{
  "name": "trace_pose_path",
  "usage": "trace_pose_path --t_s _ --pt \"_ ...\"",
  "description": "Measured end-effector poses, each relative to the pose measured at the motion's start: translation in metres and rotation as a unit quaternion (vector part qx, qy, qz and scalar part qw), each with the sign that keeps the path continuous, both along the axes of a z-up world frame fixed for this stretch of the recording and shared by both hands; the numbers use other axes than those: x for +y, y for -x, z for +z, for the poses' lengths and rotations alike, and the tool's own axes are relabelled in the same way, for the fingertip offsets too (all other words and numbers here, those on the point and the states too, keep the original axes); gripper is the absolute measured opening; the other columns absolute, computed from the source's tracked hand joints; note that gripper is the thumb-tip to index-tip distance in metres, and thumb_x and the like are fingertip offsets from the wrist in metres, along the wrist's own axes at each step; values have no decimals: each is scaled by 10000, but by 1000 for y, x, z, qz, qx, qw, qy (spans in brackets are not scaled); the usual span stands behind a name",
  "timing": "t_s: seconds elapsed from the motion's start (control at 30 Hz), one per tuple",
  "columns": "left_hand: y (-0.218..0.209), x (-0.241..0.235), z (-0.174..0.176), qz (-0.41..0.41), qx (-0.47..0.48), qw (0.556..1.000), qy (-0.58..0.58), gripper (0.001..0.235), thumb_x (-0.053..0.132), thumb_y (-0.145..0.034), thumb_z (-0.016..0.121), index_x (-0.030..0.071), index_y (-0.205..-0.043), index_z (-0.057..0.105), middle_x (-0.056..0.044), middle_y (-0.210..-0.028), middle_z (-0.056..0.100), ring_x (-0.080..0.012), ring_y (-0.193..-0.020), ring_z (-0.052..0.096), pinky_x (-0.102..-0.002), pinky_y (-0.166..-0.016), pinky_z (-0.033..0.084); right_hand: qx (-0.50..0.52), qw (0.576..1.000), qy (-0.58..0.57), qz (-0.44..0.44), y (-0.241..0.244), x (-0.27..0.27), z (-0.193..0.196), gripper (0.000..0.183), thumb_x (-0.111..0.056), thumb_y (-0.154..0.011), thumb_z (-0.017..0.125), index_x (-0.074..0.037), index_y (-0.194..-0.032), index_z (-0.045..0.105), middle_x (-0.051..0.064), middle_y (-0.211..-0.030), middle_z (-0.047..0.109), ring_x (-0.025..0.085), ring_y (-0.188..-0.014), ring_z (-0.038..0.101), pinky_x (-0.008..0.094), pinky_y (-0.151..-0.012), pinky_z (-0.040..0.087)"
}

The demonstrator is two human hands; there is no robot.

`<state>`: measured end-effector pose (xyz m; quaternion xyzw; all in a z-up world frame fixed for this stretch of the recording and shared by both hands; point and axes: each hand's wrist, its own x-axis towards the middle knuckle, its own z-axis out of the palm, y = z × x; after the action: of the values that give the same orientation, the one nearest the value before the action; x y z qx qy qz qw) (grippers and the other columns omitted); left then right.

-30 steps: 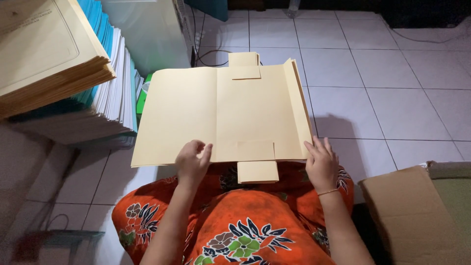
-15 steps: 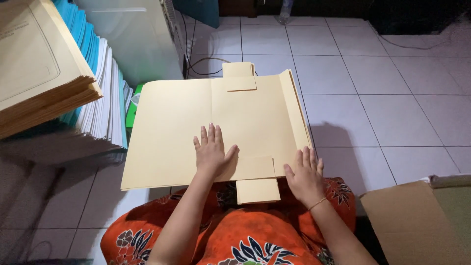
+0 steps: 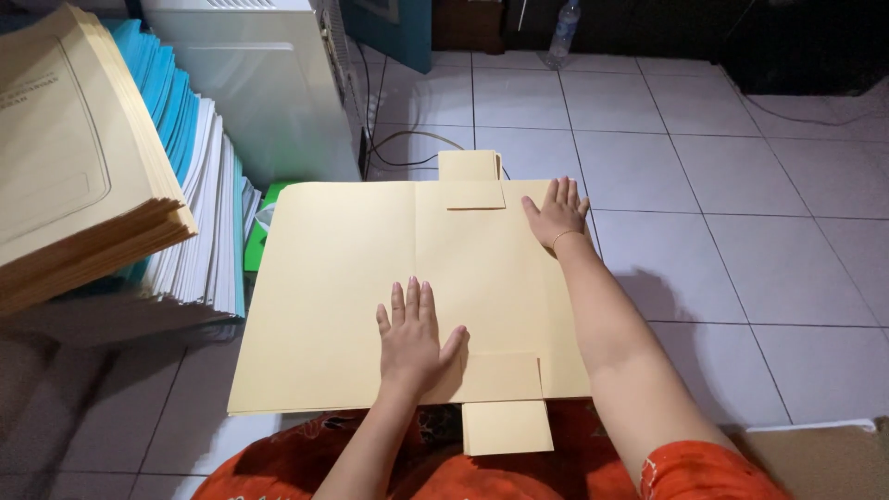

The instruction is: The person sits on the floor and repeatedly folds a large beige paper sheet in half, then unfolds it. They pick up a printed form from a nearby stack, place it on the folded paper, and smooth the paper again. The process of folding and unfolding the paper is repeated multiple times.

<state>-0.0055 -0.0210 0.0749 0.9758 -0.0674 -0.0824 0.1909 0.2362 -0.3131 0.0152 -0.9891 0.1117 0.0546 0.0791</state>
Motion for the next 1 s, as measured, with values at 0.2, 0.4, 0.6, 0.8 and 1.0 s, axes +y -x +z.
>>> trace_pose_path --t_s 0.2,0.4,0.6,0.8,1.0 --pt "-1 -1 -3 1 4 1000 -12 914 668 -955 357 73 -1628 187 -159 -1703 151 -370 -1574 57 -611 -1219 44 -13 1000 -15 -17 19 5 -2 941 -742 -1006 74 -49 -1643 93 153 -1729 29 301 -1599 -34 549 -1264 -4" --pt "0 -1 -16 8 -23 1000 -16 915 678 -948 365 76 -1622 219 -158 -1698 183 -371 -1573 90 -619 -1215 64 20 999 -28 -21 181 30 38 914 -698 -1022 95 -20 -1636 99 188 -1723 36 324 -1598 -33 553 -1261 10" --pt "-12 -2 -61 14 -104 993 -49 952 723 -932 321 74 -1610 160 -131 -1693 126 -356 -1557 52 -609 -1198 68 -53 998 -29 -30 314 26 -14 984 -718 -962 223 -4 -1606 10 210 -1697 -40 349 -1568 -47 542 -1229 1" --pt "1 1 -16 -3 -33 999 -15 920 678 -959 369 50 -1616 228 -191 -1687 200 -398 -1567 111 -639 -1204 87 34 999 -9 -6 250 35 33 945 -711 -1030 132 28 -1618 109 253 -1702 38 376 -1589 -40 537 -1252 0" --pt "4 -1 -7 3 -21 999 -25 914 690 -961 344 70 -1620 214 -164 -1692 191 -373 -1571 99 -617 -1213 86 -19 999 -17 31 87 27 18 934 -725 -1010 143 -34 -1638 139 167 -1726 72 321 -1600 -6 532 -1269 -5"
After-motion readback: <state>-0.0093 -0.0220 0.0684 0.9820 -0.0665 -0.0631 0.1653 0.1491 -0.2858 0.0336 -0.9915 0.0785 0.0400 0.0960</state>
